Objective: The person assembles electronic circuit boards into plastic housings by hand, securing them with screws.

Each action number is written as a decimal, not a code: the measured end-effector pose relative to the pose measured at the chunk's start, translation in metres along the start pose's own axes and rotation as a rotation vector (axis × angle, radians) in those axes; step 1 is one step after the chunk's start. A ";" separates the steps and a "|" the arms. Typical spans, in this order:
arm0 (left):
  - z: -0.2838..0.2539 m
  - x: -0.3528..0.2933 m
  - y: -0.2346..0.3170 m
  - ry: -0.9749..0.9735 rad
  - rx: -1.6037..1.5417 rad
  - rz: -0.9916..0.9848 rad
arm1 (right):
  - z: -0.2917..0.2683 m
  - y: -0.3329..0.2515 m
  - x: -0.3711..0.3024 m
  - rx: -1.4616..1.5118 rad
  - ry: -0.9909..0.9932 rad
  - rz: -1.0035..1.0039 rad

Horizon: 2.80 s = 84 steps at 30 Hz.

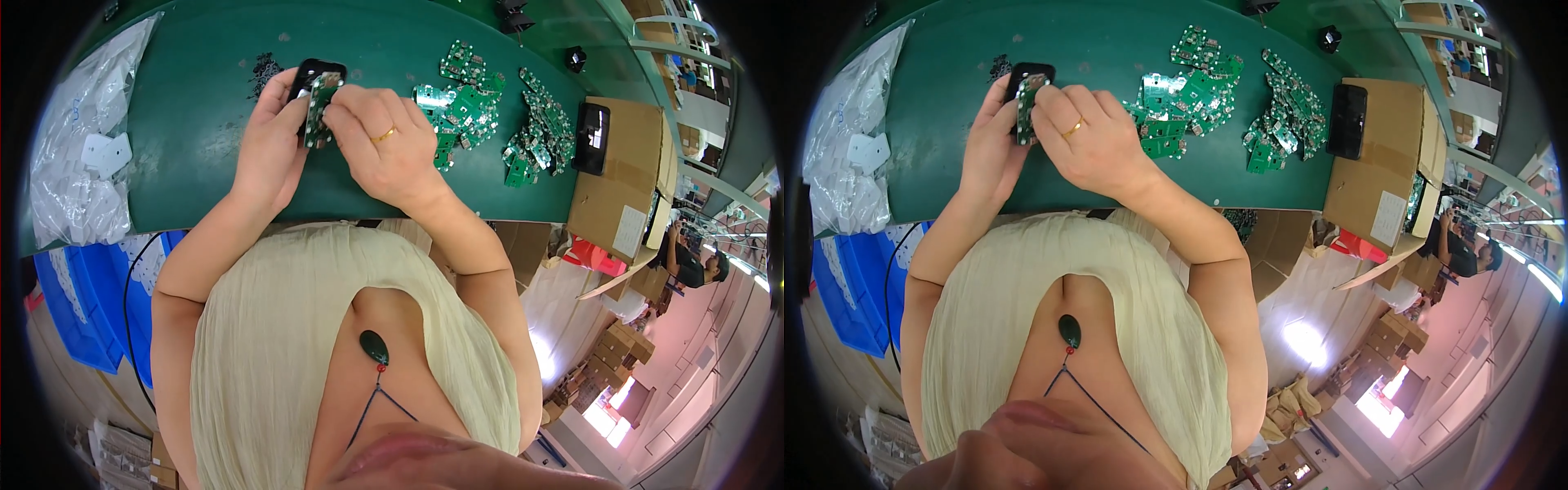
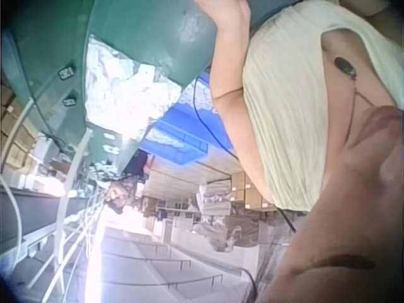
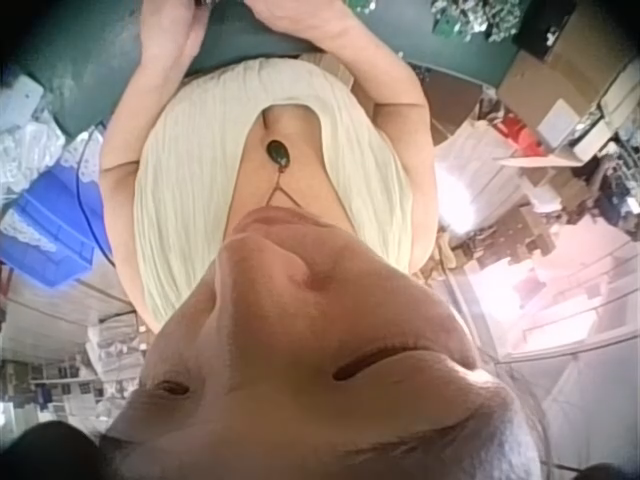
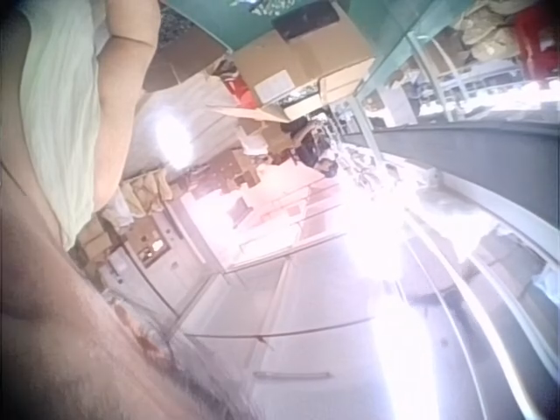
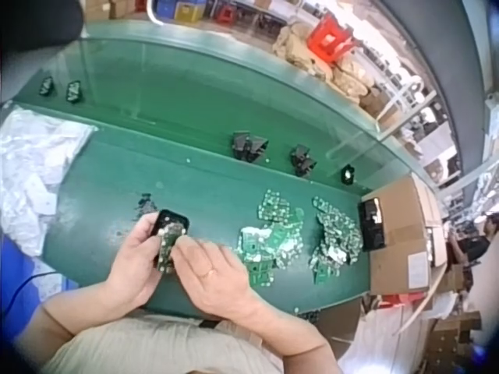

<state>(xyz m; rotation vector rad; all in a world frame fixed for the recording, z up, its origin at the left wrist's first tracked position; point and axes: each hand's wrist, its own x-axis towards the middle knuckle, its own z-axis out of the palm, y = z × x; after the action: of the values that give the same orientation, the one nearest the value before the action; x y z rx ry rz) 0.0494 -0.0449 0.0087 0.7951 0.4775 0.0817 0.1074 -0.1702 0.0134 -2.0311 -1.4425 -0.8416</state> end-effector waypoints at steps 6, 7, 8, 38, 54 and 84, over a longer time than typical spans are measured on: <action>0.000 -0.004 -0.001 -0.079 -0.011 -0.035 | -0.005 0.010 0.005 -0.055 -0.203 0.054; 0.000 -0.005 -0.001 -0.111 -0.013 -0.005 | -0.005 0.010 0.007 -0.047 -0.237 0.065; -0.002 -0.005 -0.003 -0.111 -0.014 -0.005 | -0.006 0.011 0.008 -0.038 -0.272 0.077; -0.006 -0.006 -0.004 -0.095 0.023 0.163 | 0.012 0.002 0.003 0.825 -0.049 0.664; -0.010 0.011 0.003 -0.207 0.357 0.386 | 0.020 -0.004 0.002 1.391 0.035 0.935; -0.084 0.255 0.117 0.354 1.672 0.440 | 0.098 0.205 0.038 -0.227 -0.428 0.396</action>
<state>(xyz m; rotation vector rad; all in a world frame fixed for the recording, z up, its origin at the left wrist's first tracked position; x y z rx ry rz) 0.2520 0.1564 -0.0561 2.5550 0.6550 0.2404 0.3300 -0.1402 -0.0356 -2.6742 -1.1140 -0.4342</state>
